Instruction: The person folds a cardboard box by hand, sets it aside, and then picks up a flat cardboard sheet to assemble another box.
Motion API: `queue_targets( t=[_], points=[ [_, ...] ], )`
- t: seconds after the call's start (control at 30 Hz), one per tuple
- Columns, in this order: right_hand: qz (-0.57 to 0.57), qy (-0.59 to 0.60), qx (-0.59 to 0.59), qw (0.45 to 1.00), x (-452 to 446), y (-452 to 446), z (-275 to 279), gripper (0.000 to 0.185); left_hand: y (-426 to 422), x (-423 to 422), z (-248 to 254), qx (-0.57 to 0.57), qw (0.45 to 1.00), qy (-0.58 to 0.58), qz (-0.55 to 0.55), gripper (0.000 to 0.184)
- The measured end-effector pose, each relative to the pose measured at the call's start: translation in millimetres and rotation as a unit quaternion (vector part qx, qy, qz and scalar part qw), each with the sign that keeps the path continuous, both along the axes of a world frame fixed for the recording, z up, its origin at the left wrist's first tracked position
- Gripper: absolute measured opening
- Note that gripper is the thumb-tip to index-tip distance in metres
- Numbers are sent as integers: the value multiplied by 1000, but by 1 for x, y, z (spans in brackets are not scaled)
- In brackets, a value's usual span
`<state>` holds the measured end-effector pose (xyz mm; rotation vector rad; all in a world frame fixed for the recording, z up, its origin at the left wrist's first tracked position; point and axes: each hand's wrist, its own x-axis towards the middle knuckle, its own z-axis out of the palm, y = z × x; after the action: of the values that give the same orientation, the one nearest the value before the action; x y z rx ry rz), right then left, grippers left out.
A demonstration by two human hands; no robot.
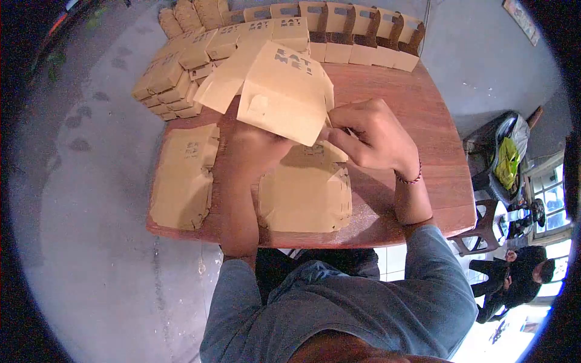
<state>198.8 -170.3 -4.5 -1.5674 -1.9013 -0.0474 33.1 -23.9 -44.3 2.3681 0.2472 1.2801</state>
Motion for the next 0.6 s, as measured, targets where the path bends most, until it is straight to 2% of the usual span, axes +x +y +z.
queue_targets(
  t=[0.2, 0.27, 0.3, 0.37, 0.4, 0.47, 0.5, 0.53, 0.57, 0.6],
  points=[
    [17, 12, -14, 1000, 3, 4, -3, 18, 1, 0, 0, 127, 992, -7, 24, 27],
    [20, 4, -9, 1000, 7, 7, -3, 18, -4, 0, 0, 136, 984, 89, 73, 28],
    [-7, -21, -17, 1000, 10, 9, -3, 22, -3, 3, -3, 135, 984, 89, 74, 28],
    [-33, -45, -25, 998, 13, 6, 2, 26, 2, 12, -10, 140, 988, -17, 67, 28],
    [-63, -10, -46, 997, 14, -1, 12, 31, 1, 14, -11, 140, 988, -16, 67, 28],
    [-93, 24, -69, 993, 13, -5, 13, 37, -3, 20, -12, -13, 989, 139, 56, 38],
    [-61, 68, 31, 995, 13, -5, 8, 41, -18, 22, 14, -30, 984, 168, 60, 29],
    [-29, 112, 131, 985, 12, -6, 5, 46, -20, 23, 13, -32, 984, 166, 60, 29],
    [-29, 110, 130, 985, 7, -6, 5, 46, -21, 23, 12, 7, 990, 139, 35, 29],
    [-29, 63, 187, 980, -3, -3, 7, 46, -23, 25, 11, 46, 993, 112, 10, 30]
  ],
)
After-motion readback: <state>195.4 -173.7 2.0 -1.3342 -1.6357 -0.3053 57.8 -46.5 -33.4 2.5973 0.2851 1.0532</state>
